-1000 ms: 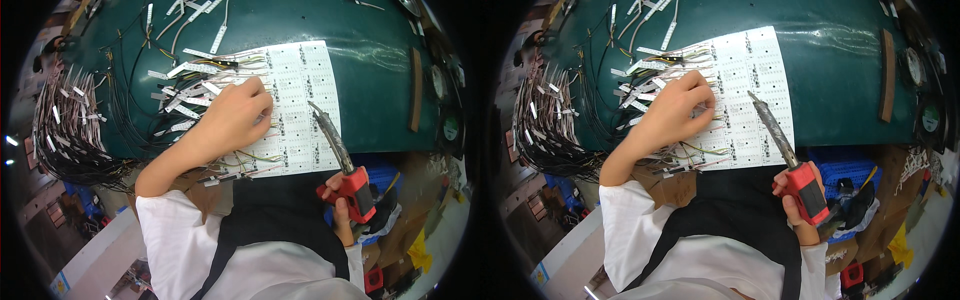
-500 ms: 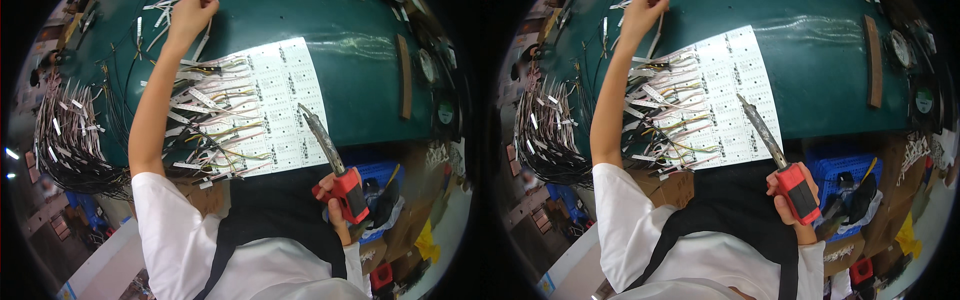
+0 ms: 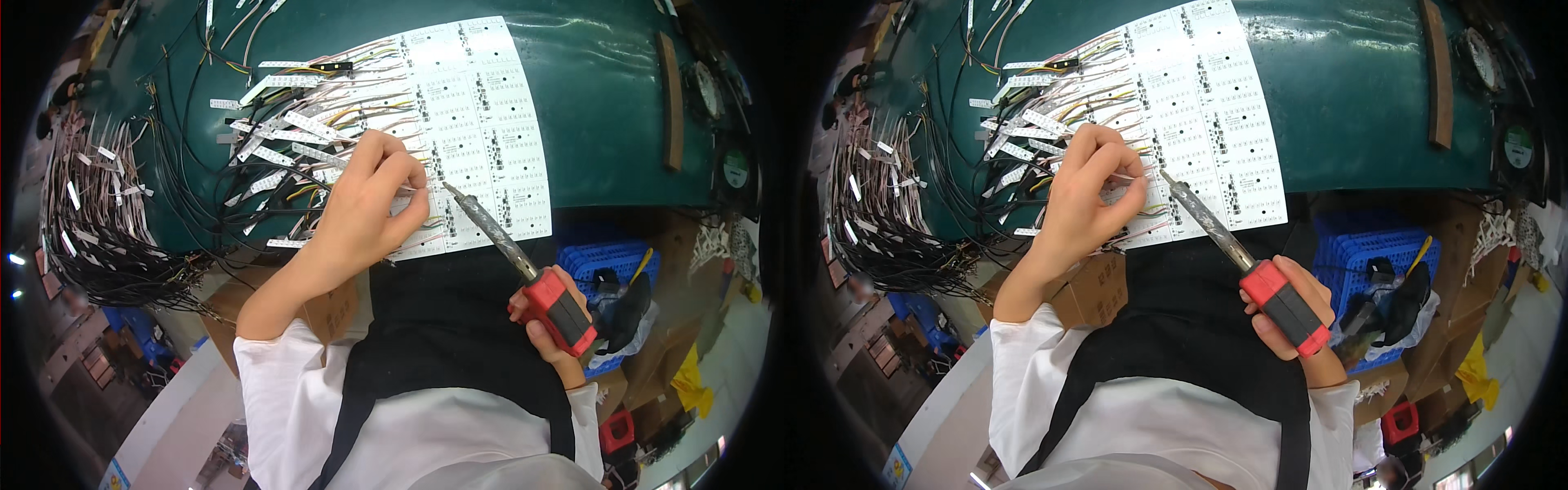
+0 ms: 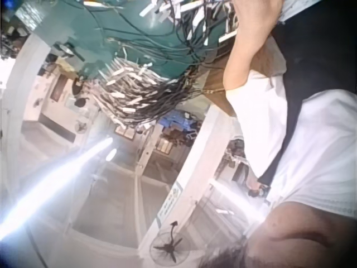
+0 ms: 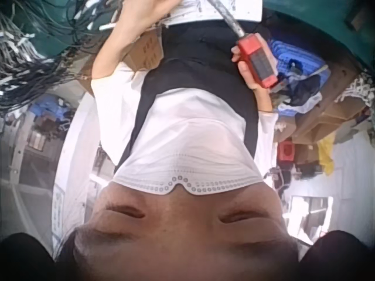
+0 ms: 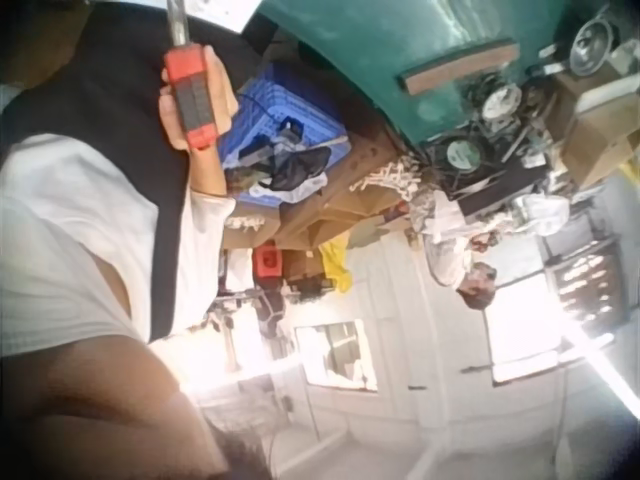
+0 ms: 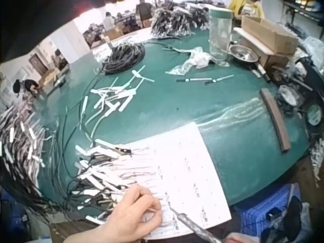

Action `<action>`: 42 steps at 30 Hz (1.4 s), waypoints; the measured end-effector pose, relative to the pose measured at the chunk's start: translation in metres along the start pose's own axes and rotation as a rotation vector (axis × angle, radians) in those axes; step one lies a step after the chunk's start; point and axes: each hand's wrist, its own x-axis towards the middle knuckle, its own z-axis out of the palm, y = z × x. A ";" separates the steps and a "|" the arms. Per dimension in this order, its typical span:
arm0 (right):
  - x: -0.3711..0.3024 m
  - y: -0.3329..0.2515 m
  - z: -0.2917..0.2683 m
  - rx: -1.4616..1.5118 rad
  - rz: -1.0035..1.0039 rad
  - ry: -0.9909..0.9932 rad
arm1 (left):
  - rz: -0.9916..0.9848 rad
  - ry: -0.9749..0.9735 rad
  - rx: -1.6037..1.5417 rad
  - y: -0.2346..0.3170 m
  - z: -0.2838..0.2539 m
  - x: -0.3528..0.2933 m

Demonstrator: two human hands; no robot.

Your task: Soldering wires to LED strips on a printed circuit board assembly line.

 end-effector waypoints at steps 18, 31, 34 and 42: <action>-0.003 -0.001 0.012 -0.125 0.057 0.092 | 0.056 0.067 0.076 -0.007 0.012 -0.002; -0.004 -0.003 0.010 -0.233 -0.025 0.036 | 0.061 0.085 0.075 -0.006 0.014 -0.002; -0.007 -0.001 0.011 -0.219 -0.026 0.049 | 0.041 0.093 0.046 -0.007 0.016 -0.002; -0.004 -0.001 0.013 -0.213 0.018 0.089 | 0.038 0.105 0.073 -0.007 0.017 -0.002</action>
